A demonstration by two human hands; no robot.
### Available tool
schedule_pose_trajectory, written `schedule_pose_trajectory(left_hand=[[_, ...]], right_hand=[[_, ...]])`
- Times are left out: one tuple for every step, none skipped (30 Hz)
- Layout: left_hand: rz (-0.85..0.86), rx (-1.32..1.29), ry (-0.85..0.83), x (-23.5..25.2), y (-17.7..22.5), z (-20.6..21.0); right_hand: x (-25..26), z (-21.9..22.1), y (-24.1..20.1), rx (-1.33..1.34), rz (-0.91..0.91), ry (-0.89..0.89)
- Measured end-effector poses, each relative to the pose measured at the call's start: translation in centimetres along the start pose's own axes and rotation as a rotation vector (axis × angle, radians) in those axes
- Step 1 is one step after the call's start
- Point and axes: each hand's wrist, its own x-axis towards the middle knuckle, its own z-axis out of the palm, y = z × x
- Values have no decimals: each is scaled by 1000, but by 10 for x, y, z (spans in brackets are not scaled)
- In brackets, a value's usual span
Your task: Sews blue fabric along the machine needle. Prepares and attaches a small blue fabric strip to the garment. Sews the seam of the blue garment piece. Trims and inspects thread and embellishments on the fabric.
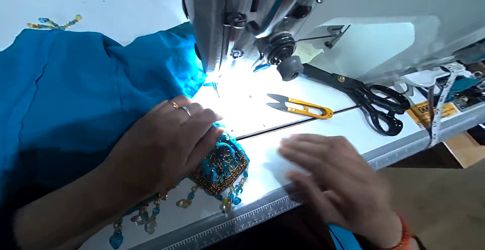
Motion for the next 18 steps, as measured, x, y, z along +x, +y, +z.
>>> schedule_pose_trajectory(left_hand=[[-7,5,13,0,0,-1],[-13,10,27,1,0,-1],[-25,8,42,1,0,-1],[-43,-3,55,1,0,-1],[-72,-14,60,1,1,-1],[-110,-19,54,2,2,-1],[-149,-16,39,2,3,-1],[-182,-12,19,3,3,-1],[-206,-8,0,4,3,0],[-218,-12,-12,4,3,0],[-223,-24,-13,4,3,1],[-229,-37,-8,4,3,1],[-231,-48,1,4,4,2],[-230,-59,10,5,4,2],[-231,-71,16,4,3,3],[-230,-85,18,4,3,3],[-230,-104,19,4,3,3],[-228,-124,24,4,3,3]], right_hand=[[-4,-12,11,-57,32,37],[-8,-26,23,-115,72,69],[-14,-40,37,-163,118,104],[-22,-53,55,-189,167,155],[-35,-66,76,-160,236,221],[-50,-78,98,-101,324,305],[-64,-88,120,-31,424,415],[-78,-96,144,22,523,532],[-88,-104,172,28,614,648],[-100,-115,208,-9,704,712],[-108,-127,236,-75,820,692],[-114,-139,258,-126,923,604],[-118,-148,274,-164,1003,499],[-118,-153,285,-199,1068,408],[-114,-154,290,-231,1122,344],[-110,-152,291,-259,1164,299],[-108,-150,292,-296,1191,269],[-110,-150,296,-332,1202,237]])
